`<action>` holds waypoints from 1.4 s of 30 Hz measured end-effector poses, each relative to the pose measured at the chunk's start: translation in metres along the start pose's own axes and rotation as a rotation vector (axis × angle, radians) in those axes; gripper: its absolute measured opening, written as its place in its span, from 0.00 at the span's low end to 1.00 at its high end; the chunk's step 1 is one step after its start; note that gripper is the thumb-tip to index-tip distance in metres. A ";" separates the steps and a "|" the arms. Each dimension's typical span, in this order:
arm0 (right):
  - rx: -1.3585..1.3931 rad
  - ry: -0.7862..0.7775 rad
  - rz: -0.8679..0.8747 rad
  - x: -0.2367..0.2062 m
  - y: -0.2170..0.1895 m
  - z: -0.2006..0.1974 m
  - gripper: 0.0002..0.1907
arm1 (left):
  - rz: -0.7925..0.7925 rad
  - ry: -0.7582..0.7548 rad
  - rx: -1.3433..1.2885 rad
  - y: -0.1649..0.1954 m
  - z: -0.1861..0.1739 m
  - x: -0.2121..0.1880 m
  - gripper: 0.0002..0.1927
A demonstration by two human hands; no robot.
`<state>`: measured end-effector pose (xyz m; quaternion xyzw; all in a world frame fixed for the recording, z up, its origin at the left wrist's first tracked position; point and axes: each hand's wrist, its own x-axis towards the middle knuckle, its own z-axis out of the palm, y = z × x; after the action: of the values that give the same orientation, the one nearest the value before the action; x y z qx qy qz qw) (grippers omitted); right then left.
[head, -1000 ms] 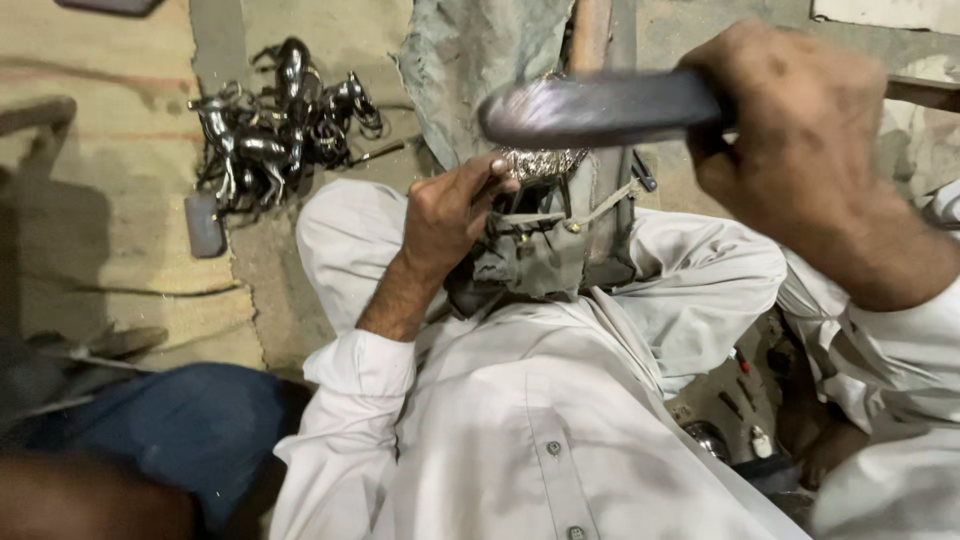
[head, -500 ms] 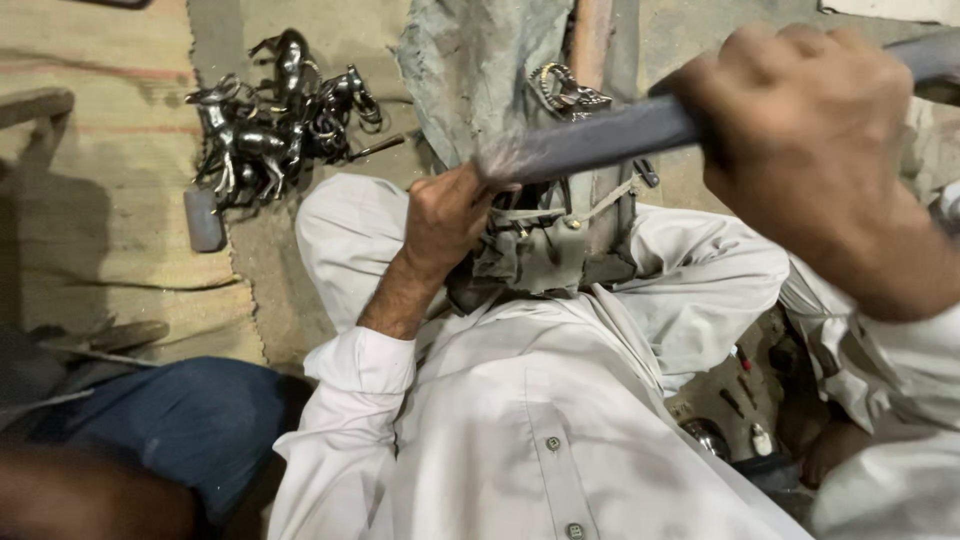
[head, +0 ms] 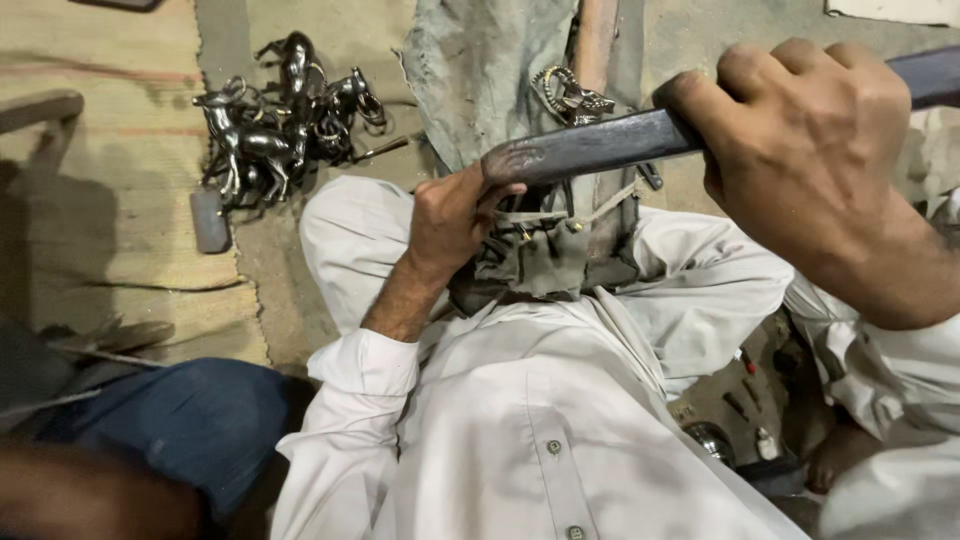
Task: The person sits cross-legged on the floor holding a silver animal figurine against a cloth-covered sandbag, using a chisel and mallet to work decorative detail into the metal surface. The person repositions and turns the figurine between passes and continues chiseling different areas of the piece.
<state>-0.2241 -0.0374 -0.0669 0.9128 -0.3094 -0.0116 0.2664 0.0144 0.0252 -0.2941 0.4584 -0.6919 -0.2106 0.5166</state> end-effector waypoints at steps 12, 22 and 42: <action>-0.141 -0.052 -0.016 -0.004 0.004 0.007 0.04 | -0.041 -0.056 -0.059 0.003 -0.005 0.007 0.18; -0.020 -0.089 0.048 -0.004 0.010 0.012 0.04 | -0.062 -0.094 -0.051 0.003 -0.007 0.015 0.22; 0.065 -0.160 0.151 -0.014 0.013 0.028 0.15 | -0.085 -0.146 -0.105 0.006 -0.014 0.027 0.22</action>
<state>-0.2483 -0.0515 -0.0865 0.8911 -0.3978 -0.0541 0.2114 0.0230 0.0076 -0.2701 0.4429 -0.6957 -0.3012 0.4787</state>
